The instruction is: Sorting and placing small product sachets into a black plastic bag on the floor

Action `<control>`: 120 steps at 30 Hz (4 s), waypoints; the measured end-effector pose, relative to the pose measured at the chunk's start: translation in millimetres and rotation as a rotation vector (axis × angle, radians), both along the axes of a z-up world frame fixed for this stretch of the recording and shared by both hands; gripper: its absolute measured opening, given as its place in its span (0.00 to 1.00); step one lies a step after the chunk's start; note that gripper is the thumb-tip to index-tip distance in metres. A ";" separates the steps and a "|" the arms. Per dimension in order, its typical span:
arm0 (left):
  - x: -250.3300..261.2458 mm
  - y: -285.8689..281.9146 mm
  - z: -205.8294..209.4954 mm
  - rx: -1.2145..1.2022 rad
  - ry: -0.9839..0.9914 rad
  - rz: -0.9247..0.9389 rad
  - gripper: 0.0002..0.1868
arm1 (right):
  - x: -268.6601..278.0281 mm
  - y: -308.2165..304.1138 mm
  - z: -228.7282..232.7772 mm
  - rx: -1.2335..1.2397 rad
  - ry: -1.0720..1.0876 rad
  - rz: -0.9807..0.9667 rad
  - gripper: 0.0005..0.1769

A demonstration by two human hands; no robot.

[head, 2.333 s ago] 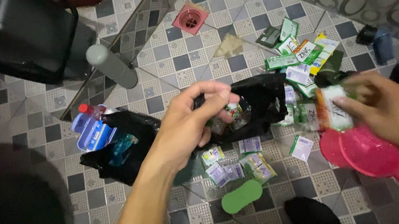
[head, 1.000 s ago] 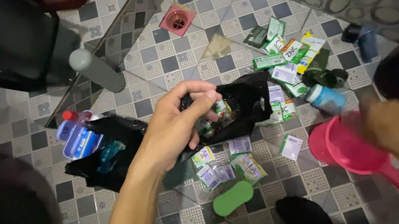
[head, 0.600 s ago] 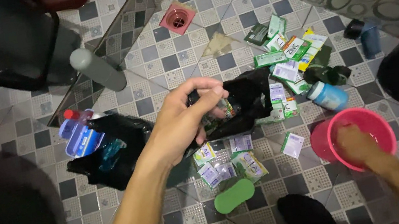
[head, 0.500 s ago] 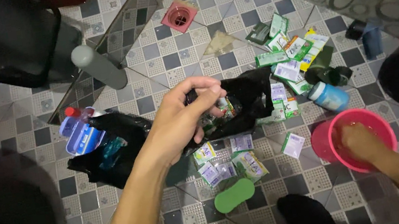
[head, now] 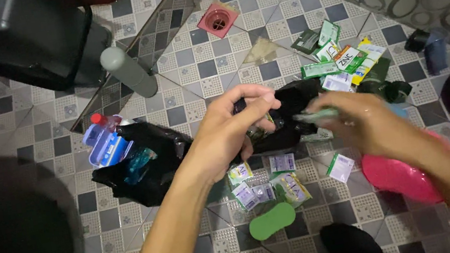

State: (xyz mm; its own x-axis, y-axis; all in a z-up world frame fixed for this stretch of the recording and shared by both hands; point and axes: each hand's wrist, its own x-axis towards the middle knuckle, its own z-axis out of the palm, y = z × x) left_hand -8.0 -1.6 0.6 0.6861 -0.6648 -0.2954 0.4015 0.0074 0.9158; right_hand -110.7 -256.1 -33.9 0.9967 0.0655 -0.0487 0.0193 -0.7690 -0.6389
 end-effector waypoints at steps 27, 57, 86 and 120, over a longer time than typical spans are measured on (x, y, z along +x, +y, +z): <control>9.7 7.5 6.1 0.013 0.071 0.068 0.15 | -46.7 -85.7 -107.5 -0.372 0.133 -0.285 0.29; 16.3 13.1 20.3 0.558 -0.322 0.115 0.18 | -4.8 22.7 -242.2 -1.113 -0.212 0.348 0.26; 14.0 12.7 -1.2 0.104 -0.082 0.175 0.16 | -20.2 -102.1 -187.3 -0.552 0.474 -0.250 0.28; 4.0 17.0 18.9 0.148 -0.028 0.188 0.24 | 14.7 21.1 -274.8 -0.639 -0.027 0.002 0.13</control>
State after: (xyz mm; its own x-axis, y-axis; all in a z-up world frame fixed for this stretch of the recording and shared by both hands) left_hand -4.0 15.5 19.5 0.8031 -0.4757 -0.3588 0.3798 -0.0552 0.9234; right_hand -96.0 -235.0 -308.8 0.9980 0.0340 -0.0537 0.0311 -0.9981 -0.0532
